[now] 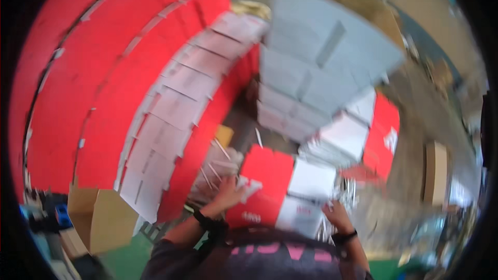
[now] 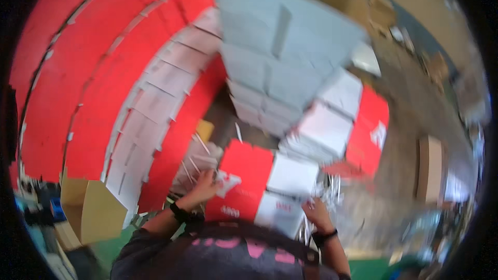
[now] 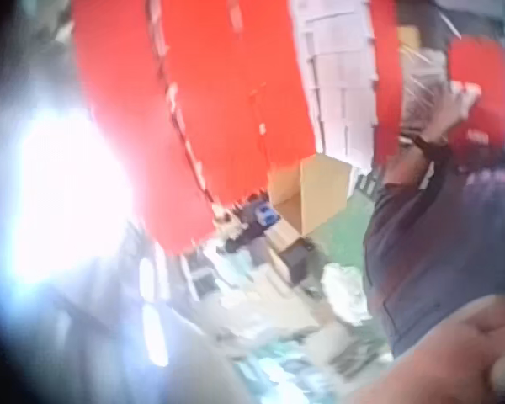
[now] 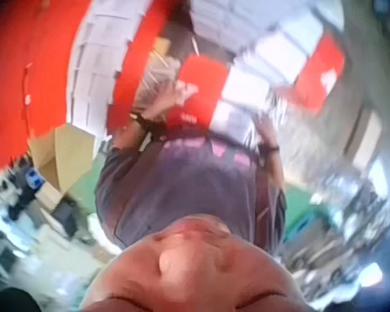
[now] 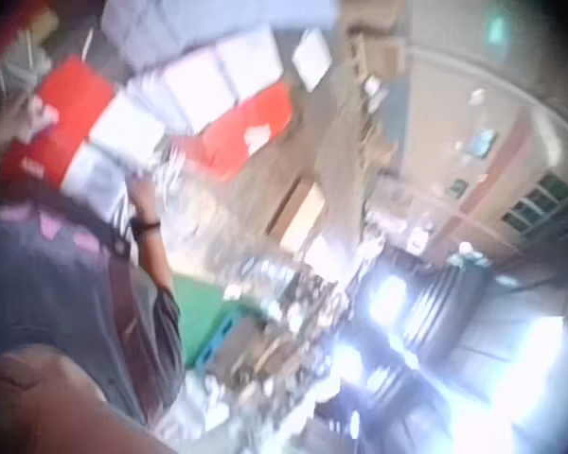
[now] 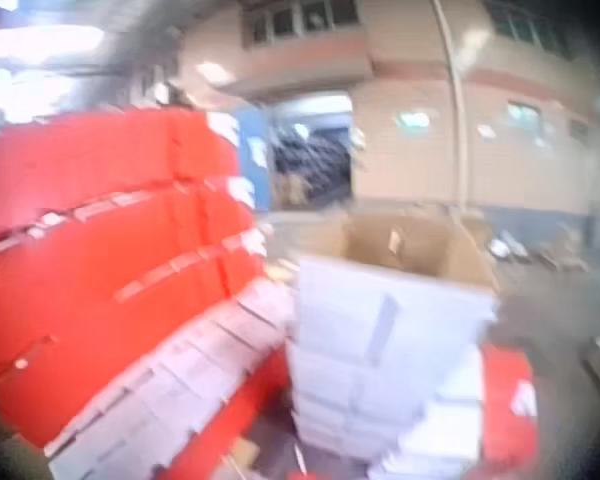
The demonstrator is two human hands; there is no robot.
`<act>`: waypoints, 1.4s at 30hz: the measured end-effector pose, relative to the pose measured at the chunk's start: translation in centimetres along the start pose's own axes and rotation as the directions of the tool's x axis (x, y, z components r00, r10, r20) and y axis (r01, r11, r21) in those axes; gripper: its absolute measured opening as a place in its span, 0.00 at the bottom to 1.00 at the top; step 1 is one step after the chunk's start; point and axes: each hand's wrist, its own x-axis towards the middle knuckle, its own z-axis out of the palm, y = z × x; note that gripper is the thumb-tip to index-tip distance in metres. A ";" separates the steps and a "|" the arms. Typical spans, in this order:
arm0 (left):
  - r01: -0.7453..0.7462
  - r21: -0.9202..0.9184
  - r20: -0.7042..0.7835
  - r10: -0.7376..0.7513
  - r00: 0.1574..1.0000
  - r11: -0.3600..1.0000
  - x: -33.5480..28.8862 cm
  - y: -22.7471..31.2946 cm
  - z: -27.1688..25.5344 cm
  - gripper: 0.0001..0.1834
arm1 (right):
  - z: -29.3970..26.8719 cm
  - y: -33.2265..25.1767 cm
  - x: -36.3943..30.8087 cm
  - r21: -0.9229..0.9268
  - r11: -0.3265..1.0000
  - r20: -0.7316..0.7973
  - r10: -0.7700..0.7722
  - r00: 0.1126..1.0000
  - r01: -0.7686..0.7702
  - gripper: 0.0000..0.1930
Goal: The user is folding and assembling red and white cardboard boxes at a workstation in a warehouse environment.
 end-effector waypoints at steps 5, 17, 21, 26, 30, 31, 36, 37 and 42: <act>0.058 -0.214 -0.001 -0.059 0.998 0.975 -1.4 -1.9 2.2 0.20 | 3.5 -4.4 1.3 0.906 0.386 -0.172 0.709 0.684 -0.173 0.20; 0.143 -0.975 0.194 0.333 0.923 0.173 -4.7 6.6 -7.8 0.34 | -13.2 -9.5 -3.5 0.725 0.491 -0.672 0.656 0.343 0.483 0.22; -0.042 -0.880 0.293 0.611 0.736 0.473 -5.6 10.3 -10.3 0.38 | -18.6 -11.2 -3.7 0.250 0.940 -0.968 0.239 0.074 0.231 0.30; -0.761 -0.608 0.162 0.973 0.163 0.229 -5.2 18.8 -10.3 0.30 | -17.4 -11.9 -2.4 -0.026 0.984 -0.919 -0.092 0.383 0.174 0.30; -0.589 -0.731 0.024 0.876 0.483 0.344 -5.2 16.3 -9.9 0.28 | -16.1 -10.4 -4.5 0.010 0.945 -0.932 -0.110 0.347 0.326 0.30; -0.649 -0.691 -0.175 0.797 0.577 0.318 -4.8 15.8 -9.1 0.28 | -16.5 -11.0 -5.0 -0.011 0.953 -0.972 -0.081 0.221 0.302 0.25; -0.919 -0.181 -0.097 0.923 0.372 0.351 -3.4 17.8 -12.8 0.25 | -22.1 -13.9 -6.9 -0.107 0.703 -0.831 -0.452 0.325 0.703 0.21; -0.945 -0.061 -0.048 0.944 0.325 0.322 -3.3 19.6 -13.9 0.24 | -22.9 -15.7 -7.0 -0.063 0.662 -0.745 -0.529 0.406 0.747 0.21; -0.923 0.264 0.310 0.881 0.356 0.280 -5.6 23.2 -11.9 0.15 | -21.2 -17.3 -5.6 0.066 0.726 -0.438 -0.596 0.673 0.685 0.15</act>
